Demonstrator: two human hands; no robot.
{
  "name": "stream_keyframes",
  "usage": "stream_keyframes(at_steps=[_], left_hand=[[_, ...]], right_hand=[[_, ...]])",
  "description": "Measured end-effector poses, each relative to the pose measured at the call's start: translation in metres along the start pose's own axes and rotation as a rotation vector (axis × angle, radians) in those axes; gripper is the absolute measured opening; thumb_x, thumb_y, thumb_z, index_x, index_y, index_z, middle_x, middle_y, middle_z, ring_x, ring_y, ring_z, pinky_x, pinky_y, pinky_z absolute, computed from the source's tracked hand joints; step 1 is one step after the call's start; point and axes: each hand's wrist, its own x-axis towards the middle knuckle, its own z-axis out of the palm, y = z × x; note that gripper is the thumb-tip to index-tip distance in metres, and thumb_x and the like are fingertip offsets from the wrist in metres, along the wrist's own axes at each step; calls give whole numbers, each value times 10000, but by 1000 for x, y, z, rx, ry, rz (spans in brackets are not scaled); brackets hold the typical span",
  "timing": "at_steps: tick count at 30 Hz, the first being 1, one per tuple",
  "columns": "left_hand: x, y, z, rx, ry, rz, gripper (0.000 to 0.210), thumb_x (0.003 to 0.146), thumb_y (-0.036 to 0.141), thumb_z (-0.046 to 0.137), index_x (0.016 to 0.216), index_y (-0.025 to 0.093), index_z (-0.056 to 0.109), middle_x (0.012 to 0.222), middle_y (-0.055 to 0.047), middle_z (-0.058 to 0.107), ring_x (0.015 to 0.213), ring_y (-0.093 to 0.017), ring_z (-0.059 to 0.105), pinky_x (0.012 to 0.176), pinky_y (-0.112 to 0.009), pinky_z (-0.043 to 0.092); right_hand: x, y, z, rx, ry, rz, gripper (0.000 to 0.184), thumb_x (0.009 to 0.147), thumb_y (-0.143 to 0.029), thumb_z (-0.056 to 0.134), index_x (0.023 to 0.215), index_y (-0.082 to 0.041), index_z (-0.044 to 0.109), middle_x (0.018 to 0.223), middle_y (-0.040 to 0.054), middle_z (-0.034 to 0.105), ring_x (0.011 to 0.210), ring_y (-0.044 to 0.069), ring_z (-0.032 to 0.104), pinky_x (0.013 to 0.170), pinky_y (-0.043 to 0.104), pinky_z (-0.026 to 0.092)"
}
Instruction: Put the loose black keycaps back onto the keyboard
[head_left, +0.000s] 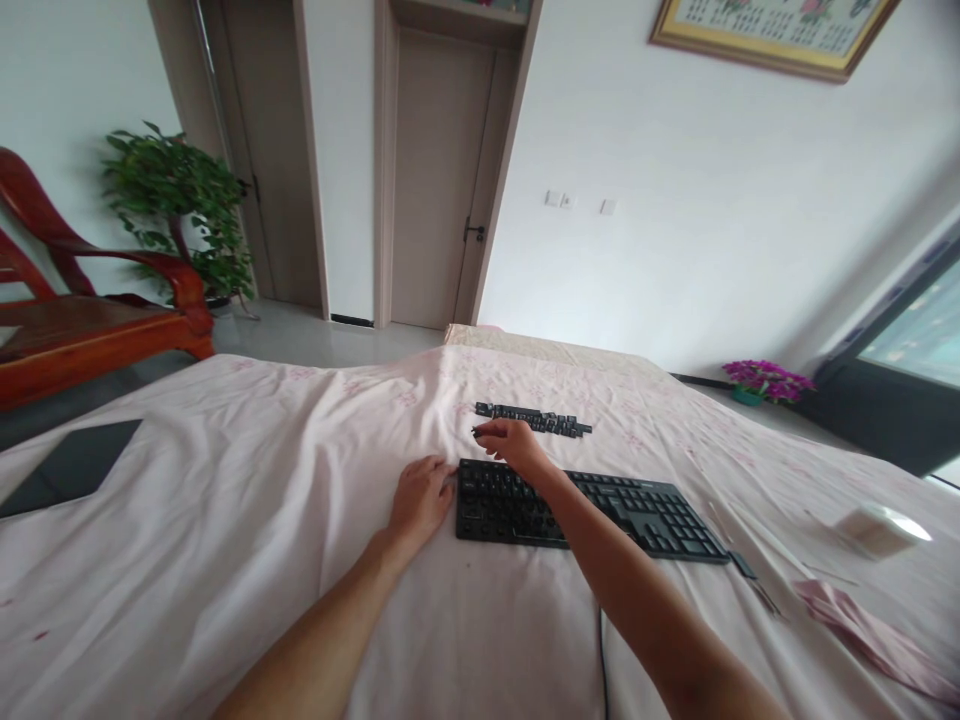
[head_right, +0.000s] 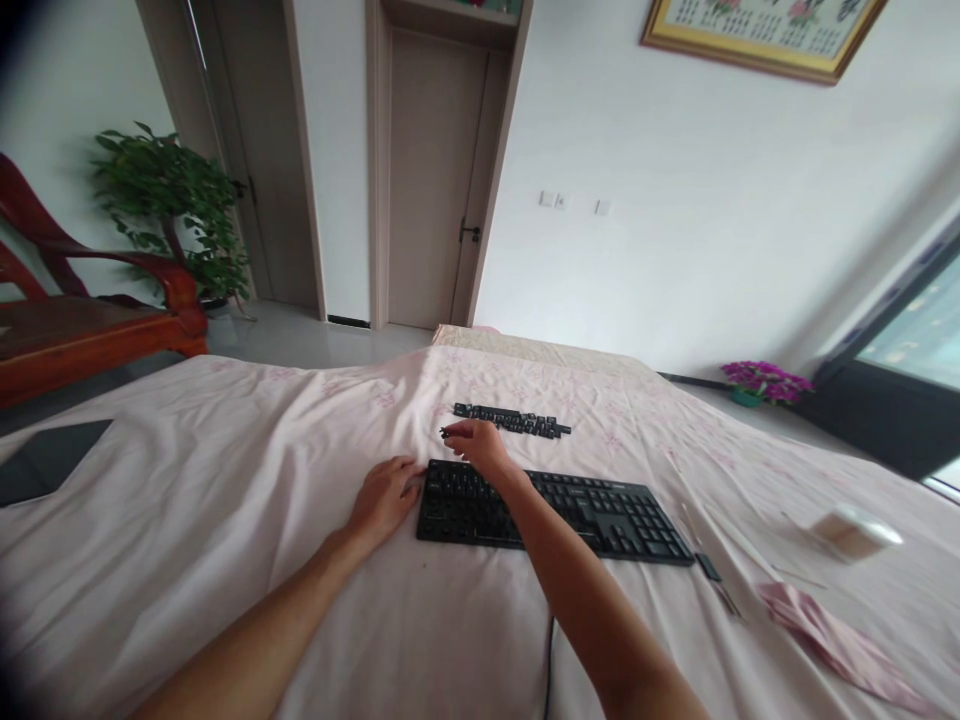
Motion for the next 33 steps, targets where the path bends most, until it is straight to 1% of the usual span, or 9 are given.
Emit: stream_keyframes(at_steps=[2,4,8,11,14,16,21,26,33], left_hand=[[0,0,1,-2,5,3,334,795,162,522,1098,238,641,1179,-55,608,1125,-193,527,1029,-346,338],[0,-1,1,-6,14,10,335,792,160,523,1095,239,642,1180,-51,609,1125,-192,528,1028,-346,341],[0,0,1,-12,24,19,330,793,161,521,1089,239,644,1175,-51,614,1123,-192,535,1024,-347,348],[0,1,-1,-12,23,20,325,796,170,523,1091,238,641,1168,-56,618,1125,-193,538,1023,-351,353],[0,1,-2,-11,17,20,314,801,181,522,1085,239,642,1173,-55,617,1123,-194,538,1020,-351,357],[-1,1,-3,-10,18,21,311,807,184,515,1084,240,644,1180,-54,615,1119,-192,539,1019,-349,359],[-2,-1,-2,-4,18,20,321,808,189,519,1101,235,642,1192,-58,611,1118,-189,536,1022,-339,358],[-1,-1,-1,1,17,18,338,798,181,529,1111,244,638,1196,-47,608,1123,-187,529,1033,-333,347],[-2,-1,-1,-1,19,8,336,810,183,513,1116,251,636,1210,-46,601,1130,-191,525,1037,-340,347]], right_hand=[[-13,-1,0,354,-9,91,301,721,-322,672,968,-150,692,688,15,682,567,110,586,500,201,424],[-25,0,0,564,-20,146,306,654,-320,722,911,-155,694,680,7,679,533,92,554,471,191,394],[-42,-1,-3,683,-51,166,313,628,-315,736,895,-157,693,766,23,703,533,76,530,463,185,361],[-52,-4,-5,682,-54,161,296,624,-324,740,869,-161,703,711,7,687,521,75,514,461,190,342],[-62,-4,-4,624,-36,152,264,632,-315,736,849,-165,718,618,-17,654,520,87,519,491,205,362],[-69,-3,0,550,-16,114,231,647,-304,728,837,-173,729,645,-8,673,572,112,564,562,231,415],[-87,1,10,206,80,-151,115,726,-242,677,818,-229,743,851,14,715,817,175,639,799,293,466],[-97,0,16,-44,132,-367,149,799,-194,626,875,-257,737,900,10,709,875,170,622,839,291,464],[-98,-1,23,-209,168,-452,159,859,-248,583,924,-265,727,937,21,708,863,172,610,806,297,475]])
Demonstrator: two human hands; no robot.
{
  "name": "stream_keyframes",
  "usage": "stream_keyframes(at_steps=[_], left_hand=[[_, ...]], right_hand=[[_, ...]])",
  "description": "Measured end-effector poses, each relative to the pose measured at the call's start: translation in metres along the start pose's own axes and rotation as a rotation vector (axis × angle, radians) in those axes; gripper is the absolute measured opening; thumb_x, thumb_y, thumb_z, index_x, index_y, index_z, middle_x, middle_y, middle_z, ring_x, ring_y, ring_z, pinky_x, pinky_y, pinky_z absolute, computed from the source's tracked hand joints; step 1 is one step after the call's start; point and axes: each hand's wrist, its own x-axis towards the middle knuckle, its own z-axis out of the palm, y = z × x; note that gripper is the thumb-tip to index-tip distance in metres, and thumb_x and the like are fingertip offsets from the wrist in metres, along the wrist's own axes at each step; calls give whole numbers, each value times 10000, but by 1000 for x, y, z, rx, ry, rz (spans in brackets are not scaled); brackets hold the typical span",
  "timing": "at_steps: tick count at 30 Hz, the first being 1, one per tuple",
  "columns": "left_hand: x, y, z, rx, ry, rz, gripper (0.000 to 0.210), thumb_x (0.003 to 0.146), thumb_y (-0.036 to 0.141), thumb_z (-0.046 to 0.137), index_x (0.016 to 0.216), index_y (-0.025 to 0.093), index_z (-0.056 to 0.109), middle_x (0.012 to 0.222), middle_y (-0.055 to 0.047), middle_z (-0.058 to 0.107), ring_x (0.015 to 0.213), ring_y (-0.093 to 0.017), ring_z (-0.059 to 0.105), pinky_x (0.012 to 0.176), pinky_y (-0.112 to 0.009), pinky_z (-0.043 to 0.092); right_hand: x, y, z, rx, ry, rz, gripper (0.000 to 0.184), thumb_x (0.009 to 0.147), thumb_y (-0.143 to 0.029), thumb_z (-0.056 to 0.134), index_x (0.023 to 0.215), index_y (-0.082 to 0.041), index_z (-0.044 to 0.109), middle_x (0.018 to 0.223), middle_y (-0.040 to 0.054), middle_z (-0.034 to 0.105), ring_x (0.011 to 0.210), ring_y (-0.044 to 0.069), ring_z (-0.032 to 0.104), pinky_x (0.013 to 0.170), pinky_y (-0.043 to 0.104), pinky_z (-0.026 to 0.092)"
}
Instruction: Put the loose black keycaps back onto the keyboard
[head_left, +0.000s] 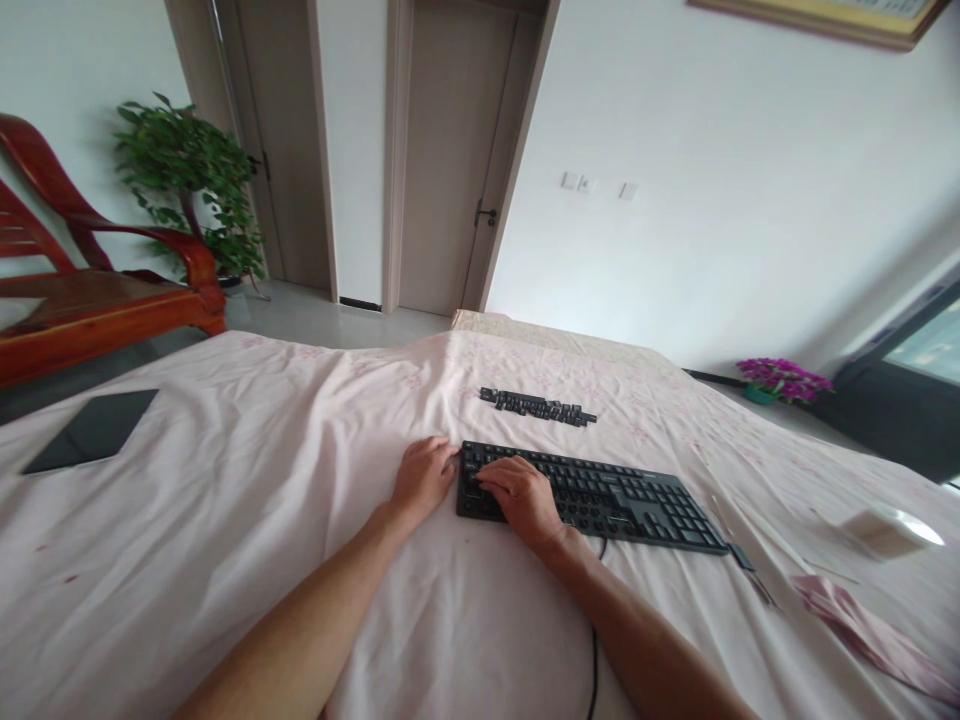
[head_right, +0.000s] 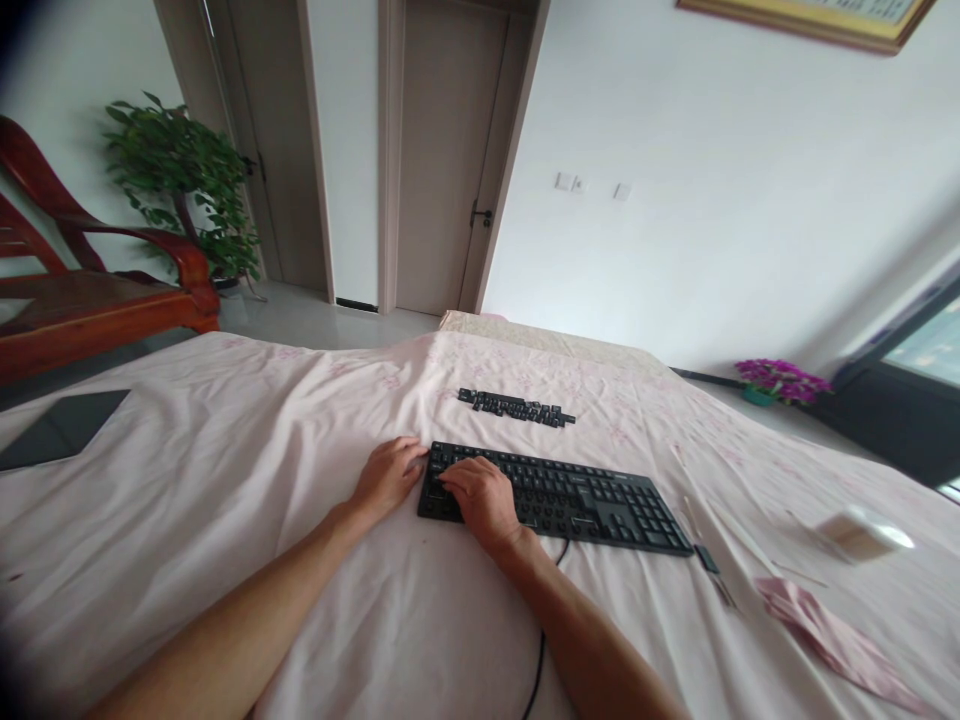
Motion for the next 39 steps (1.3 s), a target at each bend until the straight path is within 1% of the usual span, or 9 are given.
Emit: stream_keyframes(at_steps=[5,9,15,20,26,32,39], left_hand=[[0,0,0,12,-5,5,331,817,201,511,1121,246,633,1209,-44,601,1135,-189,525,1039,-334,345],[1,-1,1,13,-11,7,327,823,209,507,1123,244,633,1204,-50,603,1132,-190,529,1036,-339,351],[1,0,2,11,10,14,318,827,210,507,1117,241,634,1210,-53,600,1136,-194,525,1038,-345,353],[1,1,0,11,-13,9,322,828,211,507,1123,247,630,1207,-50,604,1132,-194,528,1035,-347,356],[0,1,0,13,-8,4,323,821,207,515,1119,252,630,1213,-48,601,1131,-195,529,1034,-348,356],[1,-1,2,13,12,25,329,817,205,518,1123,249,629,1202,-50,603,1131,-195,530,1036,-343,356],[0,1,0,-1,-3,13,326,823,197,513,1124,250,629,1193,-51,606,1128,-189,531,1038,-347,354]], right_hand=[[3,-1,1,-83,-27,-18,149,862,-256,586,928,-265,719,947,17,707,852,169,602,803,285,463],[5,-3,1,-101,-48,-36,147,864,-244,586,927,-268,717,945,10,706,853,165,595,812,278,446],[7,-5,0,-102,-68,-64,177,882,-217,557,937,-269,718,949,4,703,854,154,583,810,269,432],[8,-4,-1,-121,-78,-111,195,896,-214,534,936,-262,719,937,11,701,858,153,582,809,280,429],[9,-5,-4,-143,-82,-181,237,922,-220,484,929,-246,719,924,29,700,852,149,588,805,291,435],[8,-4,-1,-149,-72,-174,226,920,-218,489,920,-239,714,917,26,698,852,151,586,812,290,432],[6,-1,0,-151,-64,-165,219,914,-207,494,920,-243,711,937,28,699,855,153,586,813,289,425]])
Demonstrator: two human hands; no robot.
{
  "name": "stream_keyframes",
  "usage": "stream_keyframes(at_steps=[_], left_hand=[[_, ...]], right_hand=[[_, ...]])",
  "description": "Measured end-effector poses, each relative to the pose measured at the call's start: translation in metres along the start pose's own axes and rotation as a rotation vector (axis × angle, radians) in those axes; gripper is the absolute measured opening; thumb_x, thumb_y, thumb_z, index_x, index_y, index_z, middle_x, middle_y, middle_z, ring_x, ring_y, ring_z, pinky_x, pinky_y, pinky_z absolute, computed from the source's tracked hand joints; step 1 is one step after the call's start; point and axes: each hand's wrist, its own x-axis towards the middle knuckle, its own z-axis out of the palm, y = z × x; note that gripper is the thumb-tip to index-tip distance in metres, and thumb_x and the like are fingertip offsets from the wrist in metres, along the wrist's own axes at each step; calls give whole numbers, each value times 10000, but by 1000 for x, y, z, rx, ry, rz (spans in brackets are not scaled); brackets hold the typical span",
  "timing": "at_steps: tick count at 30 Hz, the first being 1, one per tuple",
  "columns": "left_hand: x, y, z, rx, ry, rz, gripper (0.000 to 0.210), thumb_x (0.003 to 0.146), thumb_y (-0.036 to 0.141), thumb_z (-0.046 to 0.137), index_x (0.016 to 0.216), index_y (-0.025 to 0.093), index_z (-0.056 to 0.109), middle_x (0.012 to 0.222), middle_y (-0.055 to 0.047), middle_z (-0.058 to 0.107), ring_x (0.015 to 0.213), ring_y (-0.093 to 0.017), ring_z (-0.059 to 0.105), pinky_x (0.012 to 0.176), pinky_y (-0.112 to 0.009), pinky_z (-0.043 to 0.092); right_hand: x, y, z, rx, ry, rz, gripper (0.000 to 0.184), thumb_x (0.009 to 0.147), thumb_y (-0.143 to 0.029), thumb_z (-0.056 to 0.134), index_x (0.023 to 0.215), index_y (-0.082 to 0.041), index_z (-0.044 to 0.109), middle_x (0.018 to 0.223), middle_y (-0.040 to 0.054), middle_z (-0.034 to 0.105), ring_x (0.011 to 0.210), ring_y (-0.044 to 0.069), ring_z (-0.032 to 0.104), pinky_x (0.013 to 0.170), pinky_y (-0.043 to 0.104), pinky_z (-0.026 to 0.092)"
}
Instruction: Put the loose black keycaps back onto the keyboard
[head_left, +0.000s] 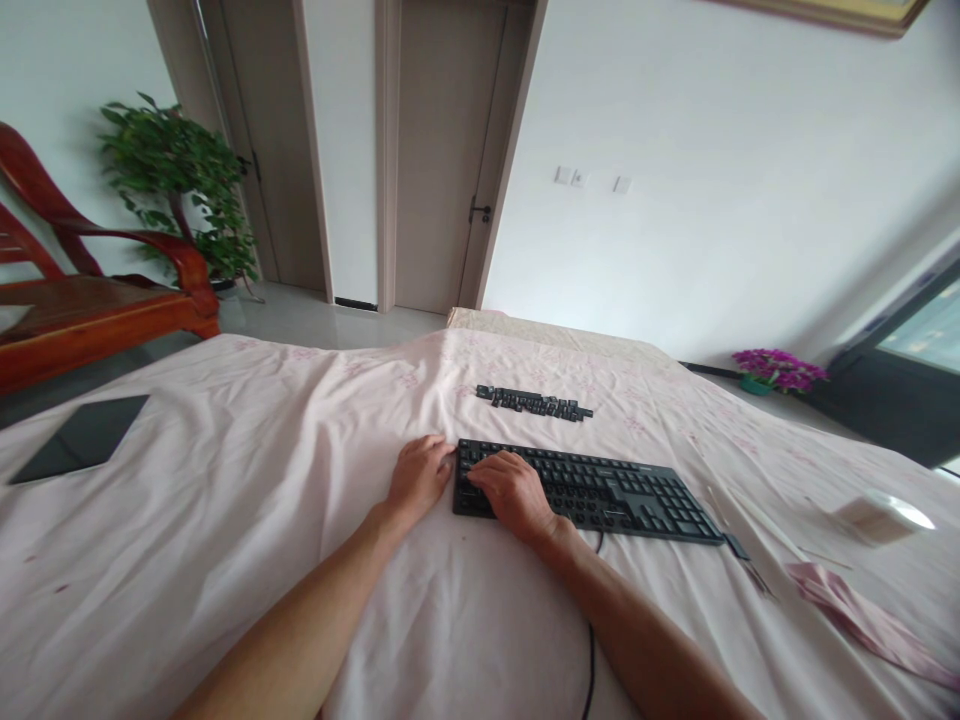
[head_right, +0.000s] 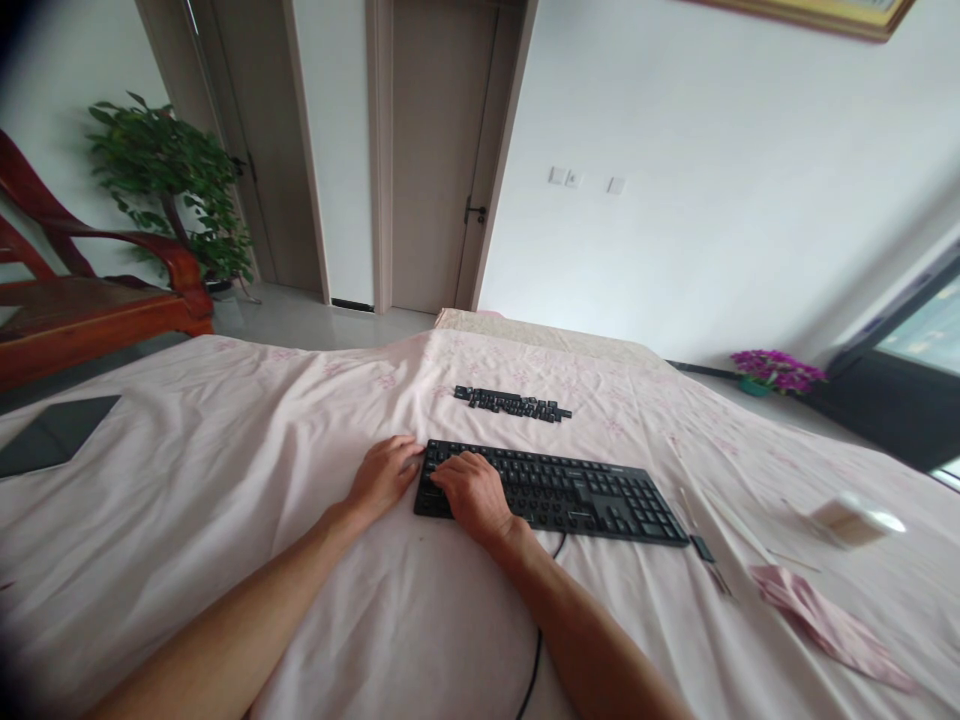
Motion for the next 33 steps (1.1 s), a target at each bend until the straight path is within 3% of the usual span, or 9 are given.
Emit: stream_keyframes(at_steps=[33], left_hand=[[0,-1,0,30,5,29,314,835,215,501,1122,233,627,1198,-56,606,1130,-191,531,1029,-341,361]], right_hand=[[-1,-8,-2,-147,-34,-59,179,910,-191,505,929,-205,682,896,40,667,848,160,534,790,297,388]])
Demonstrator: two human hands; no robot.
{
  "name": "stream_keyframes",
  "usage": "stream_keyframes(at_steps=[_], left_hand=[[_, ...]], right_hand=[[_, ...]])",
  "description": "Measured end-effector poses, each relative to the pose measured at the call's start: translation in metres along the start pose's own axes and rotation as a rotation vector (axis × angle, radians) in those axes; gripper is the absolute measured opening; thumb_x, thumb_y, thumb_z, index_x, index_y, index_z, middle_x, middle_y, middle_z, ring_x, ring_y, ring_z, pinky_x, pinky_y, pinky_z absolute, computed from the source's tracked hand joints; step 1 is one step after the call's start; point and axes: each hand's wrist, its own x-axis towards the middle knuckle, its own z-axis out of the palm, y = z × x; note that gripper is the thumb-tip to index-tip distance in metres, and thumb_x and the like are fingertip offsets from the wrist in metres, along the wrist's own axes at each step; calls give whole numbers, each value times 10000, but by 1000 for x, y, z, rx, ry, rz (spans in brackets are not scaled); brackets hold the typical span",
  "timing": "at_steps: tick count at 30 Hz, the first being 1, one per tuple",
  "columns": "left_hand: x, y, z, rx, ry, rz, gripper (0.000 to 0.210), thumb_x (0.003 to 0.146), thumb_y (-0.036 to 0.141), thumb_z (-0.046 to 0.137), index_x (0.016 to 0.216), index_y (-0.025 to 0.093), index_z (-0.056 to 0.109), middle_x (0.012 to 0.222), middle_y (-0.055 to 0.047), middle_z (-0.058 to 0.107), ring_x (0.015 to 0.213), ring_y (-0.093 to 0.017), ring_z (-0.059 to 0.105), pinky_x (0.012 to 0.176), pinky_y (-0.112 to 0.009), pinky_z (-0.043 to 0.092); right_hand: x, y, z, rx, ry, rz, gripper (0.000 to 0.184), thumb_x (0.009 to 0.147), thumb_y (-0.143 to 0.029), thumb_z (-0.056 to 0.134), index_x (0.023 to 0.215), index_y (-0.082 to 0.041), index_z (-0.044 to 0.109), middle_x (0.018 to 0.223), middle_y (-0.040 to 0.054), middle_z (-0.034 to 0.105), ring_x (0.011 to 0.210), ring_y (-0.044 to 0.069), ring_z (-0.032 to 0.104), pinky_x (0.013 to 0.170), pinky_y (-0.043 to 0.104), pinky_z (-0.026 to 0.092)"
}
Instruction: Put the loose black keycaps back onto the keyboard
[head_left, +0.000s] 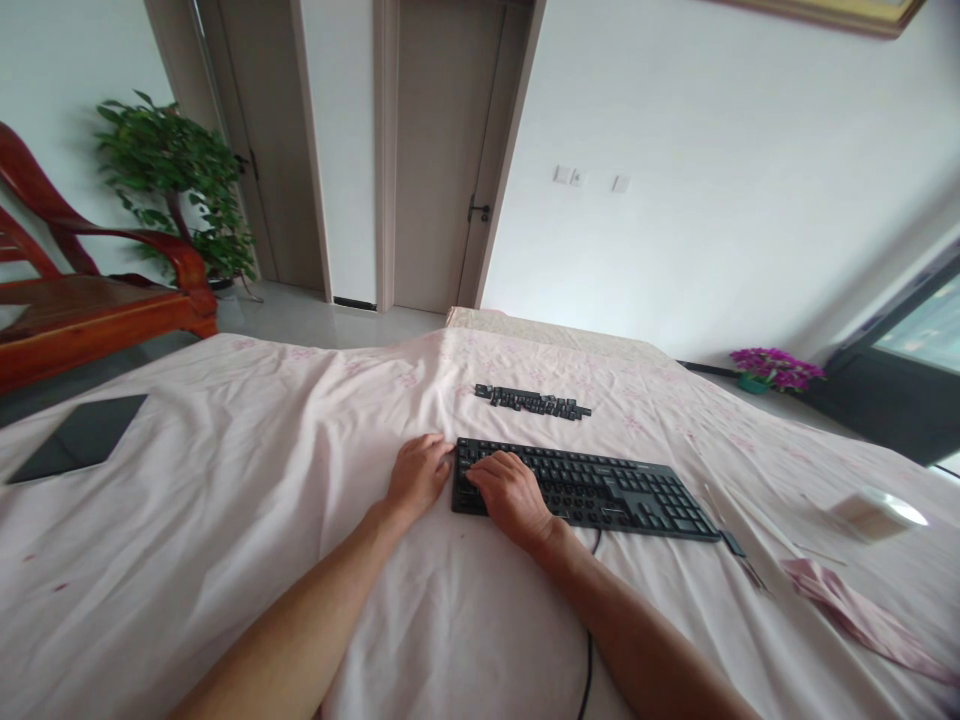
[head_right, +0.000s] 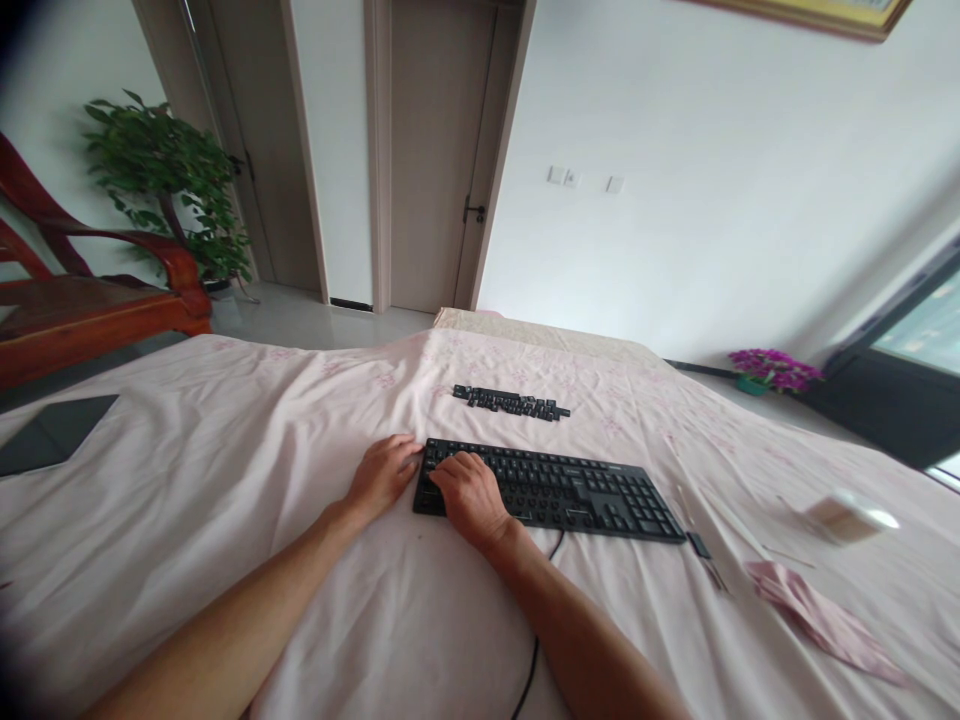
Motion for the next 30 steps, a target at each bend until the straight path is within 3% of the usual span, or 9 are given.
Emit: stream_keyframes(at_steps=[21,30], left_hand=[[-1,-1,0,2,0,-3,315,835,221,499,1122,234,627,1200,-59,603,1128,-195,530,1030,-354,359],[0,-2,2,-2,-2,3,331,811,191,518,1121,241,623,1198,-58,600,1128,-192,529,1027,-351,365]], right_hand=[[7,-4,-7,-17,-58,23,189,918,-216,499,918,-224,688,929,35,651,883,168,508,790,301,362],[4,-10,-7,-48,-143,28,199,876,-136,495,920,-201,678,961,56,643,933,184,471,804,318,337]])
